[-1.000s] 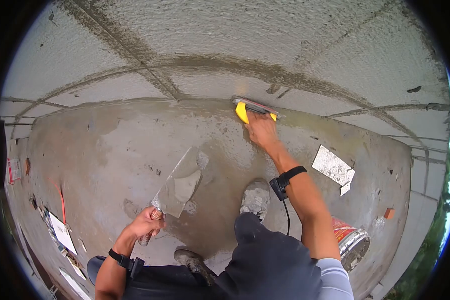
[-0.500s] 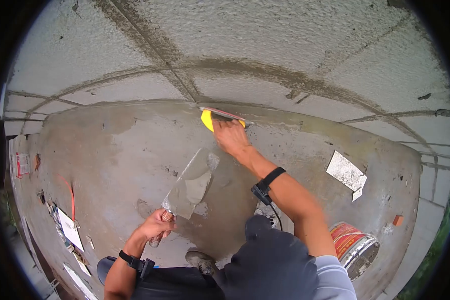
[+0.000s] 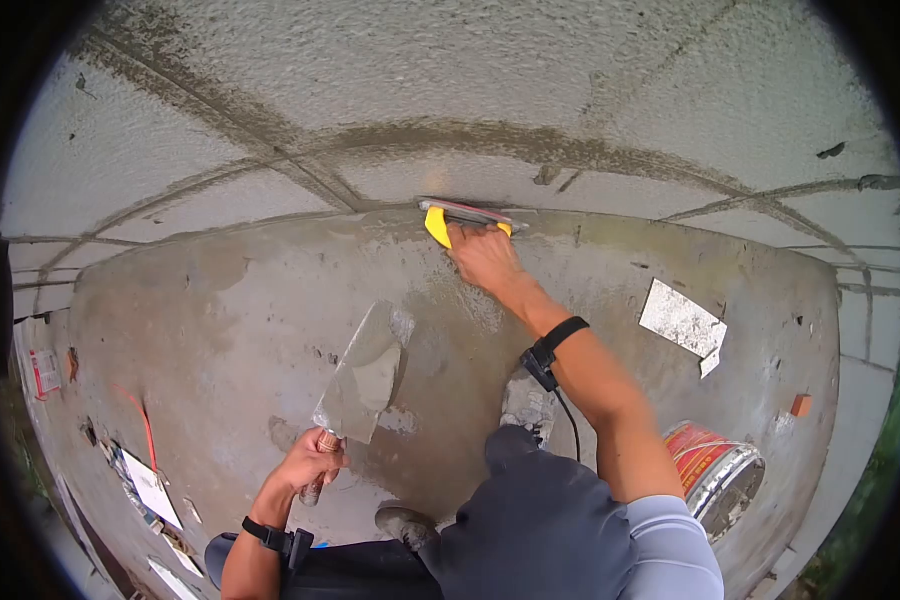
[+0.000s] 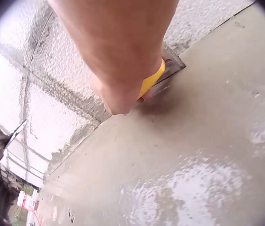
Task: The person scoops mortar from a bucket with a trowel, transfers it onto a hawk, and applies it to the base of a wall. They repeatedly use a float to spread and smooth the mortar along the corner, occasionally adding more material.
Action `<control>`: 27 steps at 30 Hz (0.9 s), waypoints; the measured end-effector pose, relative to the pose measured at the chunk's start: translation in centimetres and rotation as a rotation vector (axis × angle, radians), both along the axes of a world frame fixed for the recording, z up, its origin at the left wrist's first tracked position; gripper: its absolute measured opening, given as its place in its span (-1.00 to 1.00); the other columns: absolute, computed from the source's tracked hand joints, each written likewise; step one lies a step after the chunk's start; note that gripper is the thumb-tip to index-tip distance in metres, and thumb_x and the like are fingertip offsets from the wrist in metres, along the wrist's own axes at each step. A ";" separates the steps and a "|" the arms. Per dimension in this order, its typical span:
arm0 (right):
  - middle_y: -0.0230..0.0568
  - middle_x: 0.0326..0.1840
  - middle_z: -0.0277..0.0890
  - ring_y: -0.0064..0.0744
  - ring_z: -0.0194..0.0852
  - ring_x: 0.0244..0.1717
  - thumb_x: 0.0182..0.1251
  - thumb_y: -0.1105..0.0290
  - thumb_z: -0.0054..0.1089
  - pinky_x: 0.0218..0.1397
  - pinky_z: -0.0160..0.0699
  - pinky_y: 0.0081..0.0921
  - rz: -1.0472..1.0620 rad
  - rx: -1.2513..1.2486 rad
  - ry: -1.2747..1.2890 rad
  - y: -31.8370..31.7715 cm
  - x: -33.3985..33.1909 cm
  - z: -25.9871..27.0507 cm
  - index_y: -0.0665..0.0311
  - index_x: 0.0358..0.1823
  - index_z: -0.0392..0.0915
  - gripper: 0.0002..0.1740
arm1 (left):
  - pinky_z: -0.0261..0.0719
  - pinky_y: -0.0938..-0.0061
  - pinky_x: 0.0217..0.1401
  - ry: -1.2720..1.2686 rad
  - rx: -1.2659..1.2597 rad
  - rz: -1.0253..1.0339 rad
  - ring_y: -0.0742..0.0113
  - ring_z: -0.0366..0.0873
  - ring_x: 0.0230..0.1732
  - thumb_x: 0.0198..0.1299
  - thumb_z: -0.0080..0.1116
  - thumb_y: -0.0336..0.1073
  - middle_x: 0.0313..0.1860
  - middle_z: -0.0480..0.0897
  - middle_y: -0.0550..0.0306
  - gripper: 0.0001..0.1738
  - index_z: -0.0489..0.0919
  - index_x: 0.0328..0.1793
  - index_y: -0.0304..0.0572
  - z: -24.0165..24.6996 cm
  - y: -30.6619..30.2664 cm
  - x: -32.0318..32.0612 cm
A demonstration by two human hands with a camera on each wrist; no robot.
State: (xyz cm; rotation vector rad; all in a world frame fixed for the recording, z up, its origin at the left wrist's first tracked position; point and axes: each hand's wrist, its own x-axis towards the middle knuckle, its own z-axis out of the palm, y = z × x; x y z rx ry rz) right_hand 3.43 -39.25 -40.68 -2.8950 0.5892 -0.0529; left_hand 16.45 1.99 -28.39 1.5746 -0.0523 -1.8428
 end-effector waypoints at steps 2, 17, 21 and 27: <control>0.04 -0.33 0.66 0.03 0.68 -0.28 0.25 0.21 0.29 -0.07 0.61 -0.12 -0.013 -0.003 0.004 -1.2 -2.1 0.1 0.39 0.00 0.50 -0.57 | 0.41 0.56 -0.63 0.024 -0.036 -0.006 0.52 0.44 -0.67 0.11 0.29 -0.56 -0.52 0.50 0.27 -0.73 0.45 -0.13 -0.19 -0.4 -0.4 -0.1; -0.04 -0.14 0.65 -0.13 0.66 -0.15 0.38 0.14 0.23 -0.09 0.57 -0.26 -0.366 0.467 -0.335 1.5 -16.8 11.6 0.31 0.19 0.46 -0.51 | 0.38 0.56 -0.67 0.162 -0.077 -0.057 0.49 0.42 -0.71 0.10 0.32 -0.52 -0.58 0.46 0.29 -0.73 0.45 -0.15 -0.16 -1.8 -5.1 -1.2; -0.22 -0.13 0.61 -0.39 0.60 -0.16 0.44 0.11 0.19 -0.08 0.52 -0.42 -0.439 1.402 -0.664 4.7 -17.0 16.3 0.31 0.22 0.44 -0.50 | 0.38 0.57 -0.67 0.196 -0.078 -0.123 0.49 0.43 -0.71 0.10 0.33 -0.52 -0.58 0.47 0.28 -0.72 0.45 -0.14 -0.16 -0.7 -9.2 -2.8; -0.29 -0.18 0.52 -0.50 0.48 -0.21 0.46 0.12 0.18 -0.08 0.48 -0.49 -0.232 1.989 -0.937 6.3 -17.9 17.7 0.35 0.26 0.39 -0.47 | 0.38 0.57 -0.66 0.296 -0.101 -0.207 0.48 0.44 -0.70 0.13 0.34 -0.50 -0.58 0.47 0.27 -0.73 0.46 -0.14 -0.17 0.9 -13.2 -5.9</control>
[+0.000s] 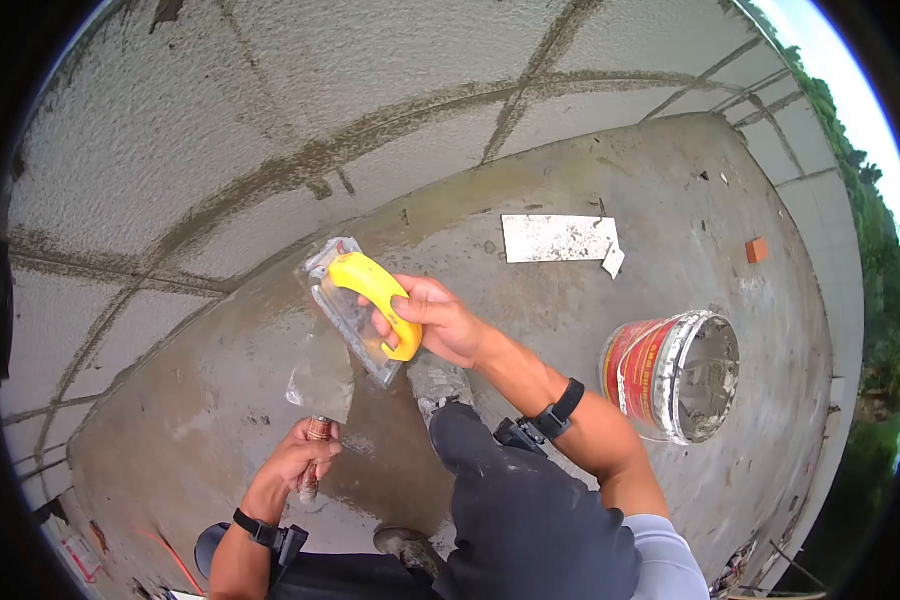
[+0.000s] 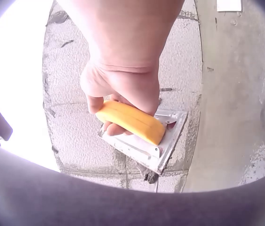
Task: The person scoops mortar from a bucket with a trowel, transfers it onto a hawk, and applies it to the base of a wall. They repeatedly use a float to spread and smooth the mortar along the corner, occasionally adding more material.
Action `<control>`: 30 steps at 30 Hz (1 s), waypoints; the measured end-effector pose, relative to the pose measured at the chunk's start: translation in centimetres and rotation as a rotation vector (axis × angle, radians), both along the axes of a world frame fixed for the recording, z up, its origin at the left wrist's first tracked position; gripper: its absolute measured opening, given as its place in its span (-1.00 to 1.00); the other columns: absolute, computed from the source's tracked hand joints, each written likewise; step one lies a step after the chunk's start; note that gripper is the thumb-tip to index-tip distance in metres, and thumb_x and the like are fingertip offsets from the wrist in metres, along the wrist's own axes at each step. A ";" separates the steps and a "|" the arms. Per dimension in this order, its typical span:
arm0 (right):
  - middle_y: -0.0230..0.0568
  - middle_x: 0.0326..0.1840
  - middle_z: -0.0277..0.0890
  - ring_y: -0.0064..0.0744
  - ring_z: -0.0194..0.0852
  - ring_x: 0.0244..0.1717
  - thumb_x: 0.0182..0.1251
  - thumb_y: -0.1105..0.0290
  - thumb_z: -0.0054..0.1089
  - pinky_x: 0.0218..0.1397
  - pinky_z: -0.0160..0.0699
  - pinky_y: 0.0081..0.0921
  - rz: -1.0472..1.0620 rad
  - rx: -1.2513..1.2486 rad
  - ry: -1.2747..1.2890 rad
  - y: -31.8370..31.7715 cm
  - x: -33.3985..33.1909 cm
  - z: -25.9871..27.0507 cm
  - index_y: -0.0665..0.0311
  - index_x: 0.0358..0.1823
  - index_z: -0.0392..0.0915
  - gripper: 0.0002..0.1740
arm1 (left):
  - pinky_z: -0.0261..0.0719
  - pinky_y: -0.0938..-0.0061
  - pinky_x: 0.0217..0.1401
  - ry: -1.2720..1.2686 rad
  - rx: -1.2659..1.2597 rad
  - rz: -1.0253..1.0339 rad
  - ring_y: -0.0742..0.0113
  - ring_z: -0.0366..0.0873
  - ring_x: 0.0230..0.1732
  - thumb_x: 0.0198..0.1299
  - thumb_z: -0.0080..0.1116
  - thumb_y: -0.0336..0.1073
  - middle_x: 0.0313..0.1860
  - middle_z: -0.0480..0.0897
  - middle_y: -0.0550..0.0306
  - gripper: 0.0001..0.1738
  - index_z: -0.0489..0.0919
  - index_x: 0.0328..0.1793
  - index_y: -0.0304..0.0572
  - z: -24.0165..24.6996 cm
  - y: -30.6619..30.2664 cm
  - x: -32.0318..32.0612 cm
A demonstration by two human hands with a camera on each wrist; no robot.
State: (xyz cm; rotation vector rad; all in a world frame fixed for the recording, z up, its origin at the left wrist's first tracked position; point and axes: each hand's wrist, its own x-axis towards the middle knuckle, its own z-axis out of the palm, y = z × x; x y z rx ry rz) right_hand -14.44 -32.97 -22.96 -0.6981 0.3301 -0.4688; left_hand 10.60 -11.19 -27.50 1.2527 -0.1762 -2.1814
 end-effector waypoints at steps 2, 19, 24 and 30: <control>-0.29 -0.22 0.50 -0.51 0.45 -0.25 0.47 0.11 0.16 -0.11 0.46 -0.51 -0.067 0.030 0.040 1.1 -1.2 -0.3 0.35 0.26 0.38 -0.47 | 0.37 0.58 -0.66 0.010 -0.009 -0.037 0.49 0.43 -0.70 0.16 0.32 -0.50 -0.59 0.46 0.28 -0.75 0.46 -0.14 -0.17 0.9 -0.7 -0.7; -0.41 -0.23 0.56 -0.62 0.48 -0.26 0.37 0.01 0.24 -0.19 0.39 -0.60 0.095 -0.363 0.587 -0.3 -9.4 0.8 0.26 0.15 0.50 -0.49 | 0.38 0.59 -0.66 0.055 -0.081 -0.089 0.53 0.43 -0.68 0.16 0.35 -0.46 -0.49 0.49 0.28 -0.72 0.46 -0.10 -0.14 -0.1 -0.2 0.6; -0.38 -0.18 0.57 -0.57 0.50 -0.20 0.36 0.00 0.28 -0.13 0.45 -0.55 0.045 -0.678 0.671 -2.7 -7.9 3.7 0.34 0.15 0.51 -0.42 | 0.39 0.57 -0.65 0.006 -0.098 -0.059 0.53 0.43 -0.67 0.16 0.34 -0.47 -0.49 0.49 0.27 -0.72 0.45 -0.11 -0.14 0.1 -0.9 1.3; -0.02 -0.03 0.60 0.03 0.52 -0.04 0.30 0.17 0.31 0.10 0.40 -0.20 0.304 -1.263 0.576 -3.7 -4.4 5.5 0.36 0.22 0.48 -0.43 | 0.42 0.53 -0.62 -0.105 -0.075 -0.105 0.49 0.43 -0.68 0.16 0.33 -0.51 -0.55 0.48 0.28 -0.73 0.46 -0.10 -0.19 -0.8 -2.4 0.8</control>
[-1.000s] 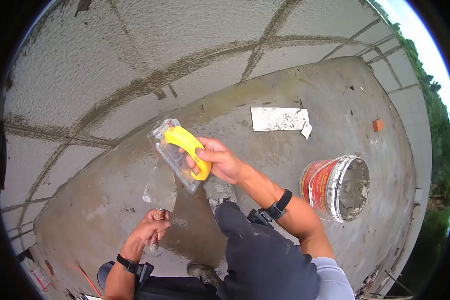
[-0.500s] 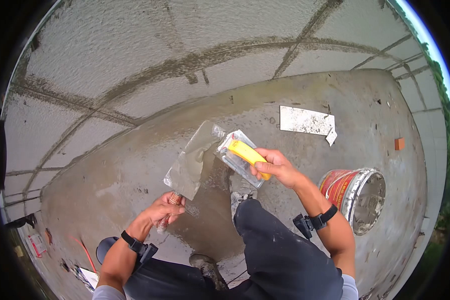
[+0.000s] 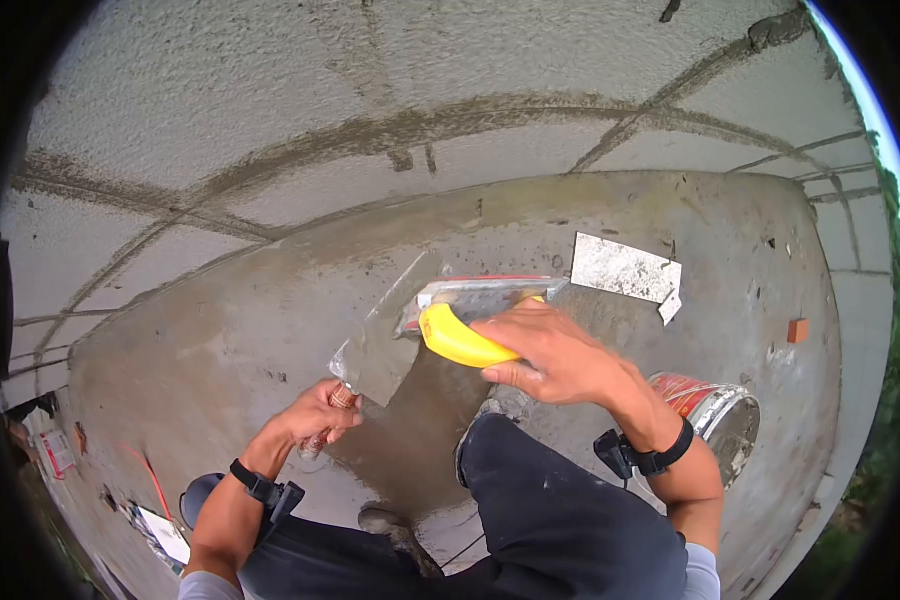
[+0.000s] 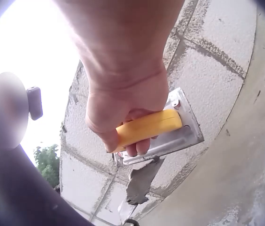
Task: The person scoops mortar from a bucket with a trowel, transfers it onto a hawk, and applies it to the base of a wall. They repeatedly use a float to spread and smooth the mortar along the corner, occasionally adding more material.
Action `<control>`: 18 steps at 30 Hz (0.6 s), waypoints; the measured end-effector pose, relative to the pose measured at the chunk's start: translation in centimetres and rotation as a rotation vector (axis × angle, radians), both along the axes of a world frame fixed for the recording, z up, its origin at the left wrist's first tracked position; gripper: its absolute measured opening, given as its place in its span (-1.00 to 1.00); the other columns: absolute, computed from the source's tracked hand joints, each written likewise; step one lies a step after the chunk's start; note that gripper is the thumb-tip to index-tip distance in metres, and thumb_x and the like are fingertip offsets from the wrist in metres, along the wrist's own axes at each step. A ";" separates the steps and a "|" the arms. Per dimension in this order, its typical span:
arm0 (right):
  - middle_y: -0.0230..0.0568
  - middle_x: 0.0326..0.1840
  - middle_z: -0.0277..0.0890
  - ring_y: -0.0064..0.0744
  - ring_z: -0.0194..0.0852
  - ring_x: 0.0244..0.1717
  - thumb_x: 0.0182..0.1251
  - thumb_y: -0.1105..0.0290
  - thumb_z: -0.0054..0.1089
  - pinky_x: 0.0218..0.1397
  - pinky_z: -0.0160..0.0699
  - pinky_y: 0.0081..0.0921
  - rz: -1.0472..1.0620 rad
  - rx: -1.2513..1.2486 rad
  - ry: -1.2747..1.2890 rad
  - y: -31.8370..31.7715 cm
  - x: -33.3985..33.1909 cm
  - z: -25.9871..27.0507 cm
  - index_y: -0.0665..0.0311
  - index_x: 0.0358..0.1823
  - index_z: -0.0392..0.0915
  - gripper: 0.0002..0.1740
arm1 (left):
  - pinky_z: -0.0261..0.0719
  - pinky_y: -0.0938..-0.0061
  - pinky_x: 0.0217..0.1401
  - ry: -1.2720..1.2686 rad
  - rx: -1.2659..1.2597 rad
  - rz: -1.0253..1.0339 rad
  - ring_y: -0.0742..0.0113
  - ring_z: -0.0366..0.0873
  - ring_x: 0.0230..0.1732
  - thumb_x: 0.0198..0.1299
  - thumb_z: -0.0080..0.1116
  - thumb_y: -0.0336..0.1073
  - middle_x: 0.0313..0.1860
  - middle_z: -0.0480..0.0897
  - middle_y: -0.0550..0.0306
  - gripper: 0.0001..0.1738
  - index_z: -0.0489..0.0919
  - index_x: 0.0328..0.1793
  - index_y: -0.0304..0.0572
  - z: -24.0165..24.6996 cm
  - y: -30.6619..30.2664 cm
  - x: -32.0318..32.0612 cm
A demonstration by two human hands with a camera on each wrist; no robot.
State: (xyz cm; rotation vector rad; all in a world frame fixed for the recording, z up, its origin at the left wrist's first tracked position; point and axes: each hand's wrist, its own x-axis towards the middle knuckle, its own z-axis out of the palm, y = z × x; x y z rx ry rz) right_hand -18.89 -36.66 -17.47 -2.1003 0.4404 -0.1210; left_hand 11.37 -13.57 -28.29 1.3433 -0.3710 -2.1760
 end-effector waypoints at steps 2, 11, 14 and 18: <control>-0.02 -0.02 0.61 -0.02 0.53 0.01 0.27 0.20 0.32 0.11 0.38 -0.19 0.126 -0.110 0.059 -0.4 0.7 -0.9 0.34 0.23 0.46 -0.44 | 0.43 0.52 -0.61 -0.066 -0.017 -0.105 0.50 0.44 -0.67 0.16 0.34 -0.49 -0.54 0.48 0.28 -0.73 0.46 -0.12 -0.21 0.4 -1.0 -0.5; -0.01 -0.14 0.57 0.06 0.50 -0.04 0.32 0.27 0.25 0.10 0.38 -0.13 -0.007 -0.274 0.084 -4.8 1.0 -7.6 0.32 0.16 0.46 -0.55 | 0.43 0.55 -0.61 -0.196 0.011 -0.072 0.54 0.44 -0.66 0.14 0.34 -0.43 -0.51 0.47 0.31 -0.74 0.44 -0.16 -0.18 -0.5 -2.1 -0.9; 0.03 -0.14 0.56 0.06 0.50 -0.07 0.34 0.27 0.23 0.10 0.38 -0.10 -0.099 -0.398 0.060 -7.2 2.5 -11.9 0.32 0.12 0.45 -0.59 | 0.44 0.55 -0.61 -0.207 0.052 -0.056 0.54 0.45 -0.66 0.14 0.34 -0.44 -0.52 0.48 0.31 -0.75 0.45 -0.16 -0.17 -1.1 -1.0 -0.3; -0.05 -0.18 0.59 -0.04 0.54 -0.09 0.25 0.33 0.28 0.07 0.37 -0.17 -0.144 -0.608 0.082 -7.7 6.9 -18.7 0.30 0.01 0.48 -0.65 | 0.44 0.54 -0.61 -0.160 0.082 0.042 0.53 0.46 -0.66 0.14 0.33 -0.45 -0.53 0.49 0.30 -0.75 0.45 -0.17 -0.15 -0.7 0.5 -0.3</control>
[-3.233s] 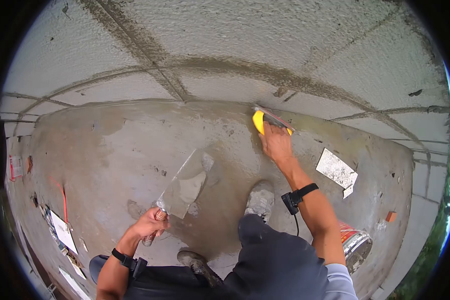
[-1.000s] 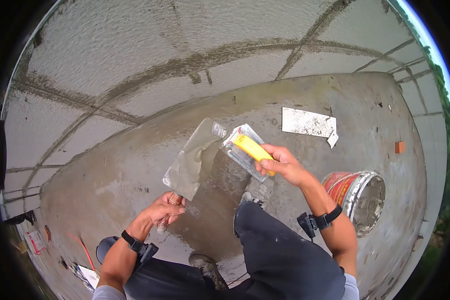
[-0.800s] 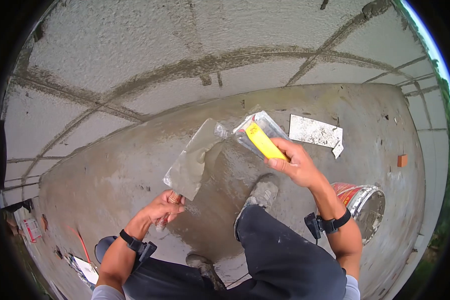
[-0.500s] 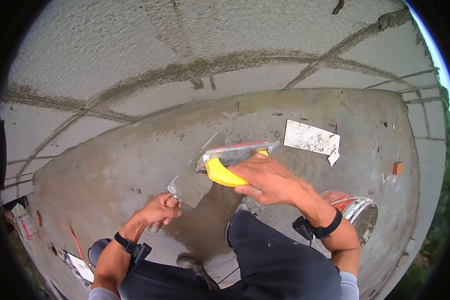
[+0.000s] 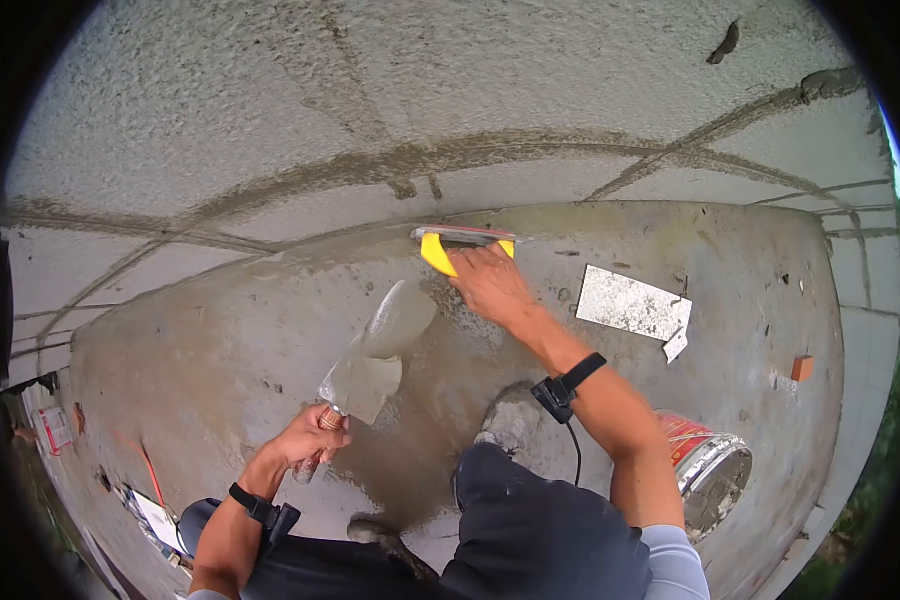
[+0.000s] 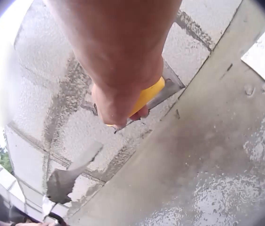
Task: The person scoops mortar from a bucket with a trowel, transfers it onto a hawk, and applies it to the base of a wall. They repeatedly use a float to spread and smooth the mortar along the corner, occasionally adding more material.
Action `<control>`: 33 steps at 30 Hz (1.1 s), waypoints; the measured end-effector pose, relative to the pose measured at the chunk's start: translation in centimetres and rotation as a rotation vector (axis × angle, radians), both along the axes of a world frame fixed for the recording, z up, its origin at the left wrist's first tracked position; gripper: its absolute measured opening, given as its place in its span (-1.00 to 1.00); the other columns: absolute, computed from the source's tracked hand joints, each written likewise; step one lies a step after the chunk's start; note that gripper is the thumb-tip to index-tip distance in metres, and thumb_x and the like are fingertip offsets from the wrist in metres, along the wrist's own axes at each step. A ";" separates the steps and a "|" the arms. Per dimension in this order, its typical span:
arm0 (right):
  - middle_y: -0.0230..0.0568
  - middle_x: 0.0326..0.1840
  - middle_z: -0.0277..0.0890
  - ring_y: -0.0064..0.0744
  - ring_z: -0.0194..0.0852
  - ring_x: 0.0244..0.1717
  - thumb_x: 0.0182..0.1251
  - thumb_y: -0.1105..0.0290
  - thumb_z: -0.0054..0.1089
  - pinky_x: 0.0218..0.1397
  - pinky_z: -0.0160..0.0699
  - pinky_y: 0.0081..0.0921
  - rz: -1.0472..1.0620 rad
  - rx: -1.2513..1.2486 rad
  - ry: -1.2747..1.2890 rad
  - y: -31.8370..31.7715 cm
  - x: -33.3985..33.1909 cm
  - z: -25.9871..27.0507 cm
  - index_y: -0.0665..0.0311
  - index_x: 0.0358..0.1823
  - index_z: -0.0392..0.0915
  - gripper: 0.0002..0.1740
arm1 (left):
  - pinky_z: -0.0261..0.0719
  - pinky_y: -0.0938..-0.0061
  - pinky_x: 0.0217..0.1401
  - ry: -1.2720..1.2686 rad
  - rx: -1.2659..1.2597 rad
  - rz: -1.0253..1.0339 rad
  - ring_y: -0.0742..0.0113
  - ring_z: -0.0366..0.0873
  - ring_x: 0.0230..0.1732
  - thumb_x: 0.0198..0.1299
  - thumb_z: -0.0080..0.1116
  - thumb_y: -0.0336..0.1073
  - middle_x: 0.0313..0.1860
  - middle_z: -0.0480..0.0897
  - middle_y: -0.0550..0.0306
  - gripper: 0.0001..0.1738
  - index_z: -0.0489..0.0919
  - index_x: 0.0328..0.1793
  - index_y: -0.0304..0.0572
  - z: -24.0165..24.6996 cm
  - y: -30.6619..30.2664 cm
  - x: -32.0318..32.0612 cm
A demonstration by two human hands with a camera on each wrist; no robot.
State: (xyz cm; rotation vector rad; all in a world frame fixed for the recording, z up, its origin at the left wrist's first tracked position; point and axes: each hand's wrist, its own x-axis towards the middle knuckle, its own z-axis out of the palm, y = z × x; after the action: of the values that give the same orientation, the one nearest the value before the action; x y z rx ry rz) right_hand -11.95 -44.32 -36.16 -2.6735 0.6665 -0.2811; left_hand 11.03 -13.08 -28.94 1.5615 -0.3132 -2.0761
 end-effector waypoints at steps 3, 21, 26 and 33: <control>-0.10 -0.18 0.60 -0.15 0.58 -0.10 0.17 0.36 0.30 0.07 0.38 -0.22 0.046 -0.096 0.051 0.8 3.9 -3.6 0.32 0.01 0.48 -0.61 | 0.43 0.53 -0.61 0.003 0.008 0.020 0.51 0.45 -0.67 0.14 0.32 -0.47 -0.52 0.49 0.30 -0.75 0.45 -0.16 -0.14 0.2 1.0 0.1; -0.04 -0.09 0.60 -0.05 0.55 0.01 0.33 0.25 0.23 0.17 0.39 -0.15 -0.057 -0.126 0.306 -13.5 -14.8 -2.5 0.29 0.03 0.47 -0.65 | 0.40 0.55 -0.65 0.009 0.076 0.034 0.52 0.44 -0.68 0.12 0.33 -0.54 -0.55 0.51 0.29 -0.73 0.47 -0.15 -0.15 0.3 -1.6 -2.6; 0.03 0.01 0.57 0.09 0.49 0.10 0.34 0.23 0.22 0.32 0.34 -0.10 -0.107 -0.094 0.372 -17.4 -21.0 -1.9 0.31 0.10 0.45 -0.60 | 0.40 0.56 -0.66 0.017 0.092 0.024 0.51 0.44 -0.68 0.13 0.32 -0.55 -0.56 0.51 0.28 -0.75 0.48 -0.16 -0.16 -0.3 -2.4 -3.2; 0.08 0.05 0.56 0.10 0.44 0.24 0.36 0.27 0.21 0.39 0.32 -0.03 -0.374 -0.185 0.392 -14.8 -24.2 0.8 0.30 0.12 0.45 -0.62 | 0.39 0.56 -0.67 0.033 0.076 0.028 0.49 0.43 -0.70 0.13 0.29 -0.58 -0.60 0.49 0.27 -0.77 0.48 -0.17 -0.17 -0.1 -1.8 -4.0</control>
State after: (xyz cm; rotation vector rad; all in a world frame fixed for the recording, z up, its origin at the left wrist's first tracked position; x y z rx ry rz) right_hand -36.12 -59.14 -35.35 -2.7885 1.3247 0.0993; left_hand 7.07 -14.86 -29.05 1.5646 -0.2010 -2.1120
